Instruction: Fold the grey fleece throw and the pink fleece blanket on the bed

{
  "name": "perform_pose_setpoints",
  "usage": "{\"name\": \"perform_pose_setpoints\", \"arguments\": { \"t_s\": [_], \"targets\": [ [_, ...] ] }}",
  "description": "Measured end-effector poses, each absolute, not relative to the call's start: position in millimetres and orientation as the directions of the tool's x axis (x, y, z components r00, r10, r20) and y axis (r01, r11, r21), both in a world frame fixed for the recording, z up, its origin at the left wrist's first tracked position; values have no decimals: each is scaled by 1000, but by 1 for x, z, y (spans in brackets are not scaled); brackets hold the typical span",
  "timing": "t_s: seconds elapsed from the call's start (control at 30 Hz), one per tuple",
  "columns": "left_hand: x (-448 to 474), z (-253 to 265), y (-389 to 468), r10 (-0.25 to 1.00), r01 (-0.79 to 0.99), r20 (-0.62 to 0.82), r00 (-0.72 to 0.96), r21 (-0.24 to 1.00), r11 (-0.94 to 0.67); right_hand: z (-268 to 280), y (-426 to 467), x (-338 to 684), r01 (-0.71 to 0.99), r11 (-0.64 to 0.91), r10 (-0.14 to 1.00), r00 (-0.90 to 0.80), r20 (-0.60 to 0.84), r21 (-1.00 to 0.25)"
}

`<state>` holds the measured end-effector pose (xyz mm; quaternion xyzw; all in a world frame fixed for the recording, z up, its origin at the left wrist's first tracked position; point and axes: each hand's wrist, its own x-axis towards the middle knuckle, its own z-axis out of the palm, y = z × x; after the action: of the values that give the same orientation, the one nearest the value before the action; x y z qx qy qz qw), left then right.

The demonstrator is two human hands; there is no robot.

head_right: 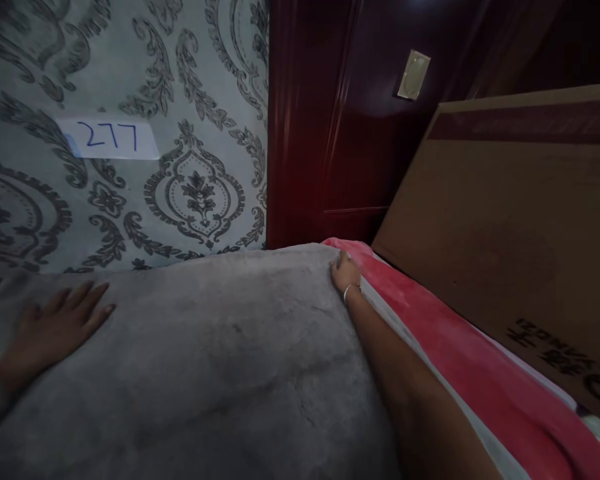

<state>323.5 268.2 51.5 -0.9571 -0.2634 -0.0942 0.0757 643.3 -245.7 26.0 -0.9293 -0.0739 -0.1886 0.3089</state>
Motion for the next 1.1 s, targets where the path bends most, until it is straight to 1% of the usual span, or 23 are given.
{"name": "perform_pose_setpoints", "arguments": {
  "t_s": [0.03,0.1,0.13,0.23,0.27,0.3,0.33,0.4,0.43,0.47,0.5,0.57,0.63,0.7,0.8,0.87,0.9,0.93,0.97,1.0,1.03,1.07,1.1],
  "targets": [
    [324,50,267,494,527,219,842,-131,-840,27,-245,650,265,-755,2,916,402,-600],
    [325,49,265,482,525,245,842,-158,-836,30,-245,660,303,-689,-3,908,420,-659],
    [324,48,264,474,521,256,843,-166,-837,31,-245,664,339,-658,25,902,430,-673],
    [323,49,262,460,510,265,848,-166,-844,36,-252,669,492,-533,196,863,465,-688],
    [323,49,262,461,510,265,847,-161,-845,38,-254,668,547,-501,225,831,509,-671],
    [323,50,262,459,510,272,846,-155,-846,42,-257,666,598,-494,223,789,572,-632],
    [322,50,261,452,506,290,844,-151,-849,45,-258,663,638,-518,194,737,648,-570],
    [323,51,261,409,479,338,848,-157,-864,53,-258,659,672,-609,126,607,785,-422],
    [323,52,261,374,453,358,855,-165,-876,55,-256,658,658,-661,114,564,818,-361],
    [323,52,262,343,425,366,865,-171,-889,56,-252,658,621,-714,117,562,819,-324],
    [323,52,262,325,401,351,878,-170,-900,55,-248,659,560,-769,128,608,784,-309],
    [322,51,263,353,399,268,897,-142,-906,50,-239,665,405,-864,143,769,624,-300],
    [321,51,263,443,469,194,875,-113,-876,41,-230,673,284,-918,147,892,427,-277],
    [319,52,264,527,547,178,831,-86,-833,35,-226,680,236,-935,151,940,306,-263],
    [317,56,267,592,604,204,779,6,-797,36,-223,680,208,-946,154,963,221,-250],
    [316,61,269,630,626,163,760,78,-776,39,-219,664,200,-953,155,967,201,-227],
    [315,64,270,646,637,120,754,111,-763,39,-216,650,217,-955,175,962,209,-203],
    [312,67,268,656,644,71,752,138,-753,36,-213,632,270,-948,229,947,224,-171],
    [308,68,266,652,641,25,758,159,-751,32,-210,609,364,-922,327,915,234,-135],
    [302,68,260,630,622,-10,776,173,-764,25,-208,584,486,-868,454,859,238,-100],
    [293,65,253,584,579,-30,811,179,-795,17,-208,558,626,-776,598,770,223,-81],
    [281,61,243,517,515,-39,855,176,-839,8,-212,532,739,-669,717,671,189,-86],
    [267,56,231,439,440,-41,897,165,-883,-1,-219,510,793,-601,774,609,176,-98]
  ]
}}
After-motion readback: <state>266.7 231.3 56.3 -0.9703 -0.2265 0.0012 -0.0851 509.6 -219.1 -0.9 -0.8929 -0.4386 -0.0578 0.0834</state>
